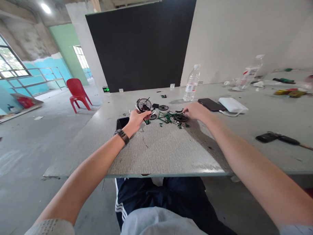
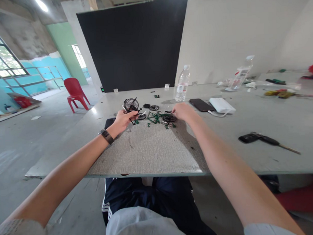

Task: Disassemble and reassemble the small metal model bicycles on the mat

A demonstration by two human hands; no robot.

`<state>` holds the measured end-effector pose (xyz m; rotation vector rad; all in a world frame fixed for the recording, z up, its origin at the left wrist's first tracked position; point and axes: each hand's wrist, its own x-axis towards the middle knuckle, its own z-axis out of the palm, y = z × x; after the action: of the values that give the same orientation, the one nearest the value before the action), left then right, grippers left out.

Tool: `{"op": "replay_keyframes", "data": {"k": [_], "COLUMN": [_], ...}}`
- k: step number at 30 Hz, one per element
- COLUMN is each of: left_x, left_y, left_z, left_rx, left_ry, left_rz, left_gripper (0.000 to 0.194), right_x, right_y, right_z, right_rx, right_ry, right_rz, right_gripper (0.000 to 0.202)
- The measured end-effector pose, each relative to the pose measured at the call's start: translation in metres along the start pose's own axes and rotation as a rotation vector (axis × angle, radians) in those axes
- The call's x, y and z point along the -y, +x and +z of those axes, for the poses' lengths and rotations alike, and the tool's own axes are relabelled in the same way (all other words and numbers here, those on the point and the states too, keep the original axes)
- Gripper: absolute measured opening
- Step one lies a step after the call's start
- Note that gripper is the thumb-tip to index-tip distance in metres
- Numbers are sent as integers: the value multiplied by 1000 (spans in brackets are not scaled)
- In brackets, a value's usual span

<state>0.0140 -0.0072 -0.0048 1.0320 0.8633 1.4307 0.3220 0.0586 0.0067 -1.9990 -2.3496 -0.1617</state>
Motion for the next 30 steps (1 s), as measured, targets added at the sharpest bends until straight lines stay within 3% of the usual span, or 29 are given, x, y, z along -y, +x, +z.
{"op": "replay_keyframes", "data": {"k": [9,30], "left_x": [1,0], "left_y": [0,0], "left_z": [-1,0], "left_rx": [1,7], "left_ry": [25,8], "left_rz": [6,-1], "left_gripper": [11,13], "right_x": [4,3], "right_y": [-7,-6], "right_z": [-7,2], "right_rx": [14,-62], "right_ry": [0,36], "right_rz": [30,52], "right_gripper": [38,38]}}
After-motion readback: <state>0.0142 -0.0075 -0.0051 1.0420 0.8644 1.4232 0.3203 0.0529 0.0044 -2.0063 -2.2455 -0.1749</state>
